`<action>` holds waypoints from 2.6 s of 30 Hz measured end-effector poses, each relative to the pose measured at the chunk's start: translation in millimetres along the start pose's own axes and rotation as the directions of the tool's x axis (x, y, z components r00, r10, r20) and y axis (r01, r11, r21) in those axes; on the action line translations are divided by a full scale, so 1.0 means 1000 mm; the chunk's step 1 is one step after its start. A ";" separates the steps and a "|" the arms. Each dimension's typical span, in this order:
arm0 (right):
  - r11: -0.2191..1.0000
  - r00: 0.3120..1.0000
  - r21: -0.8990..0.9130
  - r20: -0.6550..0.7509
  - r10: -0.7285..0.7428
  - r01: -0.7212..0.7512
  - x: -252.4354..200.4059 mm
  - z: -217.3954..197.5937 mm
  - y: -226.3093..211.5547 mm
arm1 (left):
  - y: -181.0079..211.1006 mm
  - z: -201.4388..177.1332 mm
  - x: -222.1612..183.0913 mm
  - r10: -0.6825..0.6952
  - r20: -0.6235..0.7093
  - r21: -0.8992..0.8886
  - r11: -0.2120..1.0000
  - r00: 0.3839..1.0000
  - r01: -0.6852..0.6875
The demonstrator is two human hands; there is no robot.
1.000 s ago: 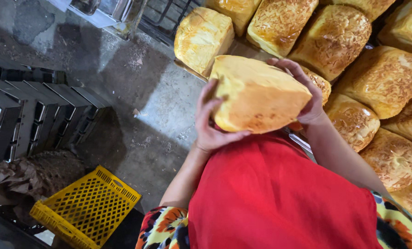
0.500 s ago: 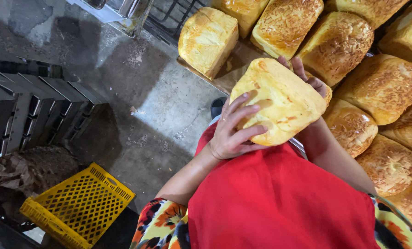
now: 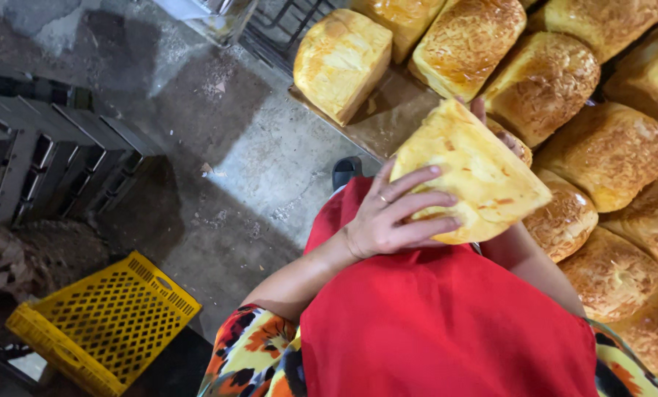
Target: The person picks up loaves of bread from metal trays and rearranges them on the same trays, turning them over and aligning them one by one.
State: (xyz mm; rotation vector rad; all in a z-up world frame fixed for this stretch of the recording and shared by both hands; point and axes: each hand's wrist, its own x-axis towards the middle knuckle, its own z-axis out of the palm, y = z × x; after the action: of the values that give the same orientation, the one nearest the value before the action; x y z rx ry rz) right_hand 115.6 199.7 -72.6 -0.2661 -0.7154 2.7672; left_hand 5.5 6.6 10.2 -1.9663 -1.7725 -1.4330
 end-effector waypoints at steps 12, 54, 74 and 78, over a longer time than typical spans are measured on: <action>0.995 0.990 -0.079 -0.136 0.049 -0.060 0.005 -0.024 -0.009 | -0.003 -0.006 -0.004 -0.352 -0.177 -0.197 0.928 0.919 0.317; 0.111 0.985 -0.980 -0.159 0.065 -0.165 0.051 0.017 -0.074 | -0.106 0.072 -0.150 -0.879 0.407 -0.805 -0.217 0.247 0.551; -0.069 0.985 -0.986 -0.149 -0.081 -0.155 0.070 0.022 -0.070 | -0.099 0.037 -0.076 -0.790 0.610 -0.705 -0.502 0.067 0.501; -0.081 0.985 -0.983 -0.162 -0.062 -0.167 0.068 0.008 -0.065 | -0.107 0.028 -0.080 -0.768 0.640 -0.610 -0.516 -0.010 0.602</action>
State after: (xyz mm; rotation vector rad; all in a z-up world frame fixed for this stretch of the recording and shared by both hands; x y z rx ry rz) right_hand 63.4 271.4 -40.7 -0.7666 -2.6716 1.4403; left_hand -56.9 0.6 -110.9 0.5644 -2.7053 -3.4212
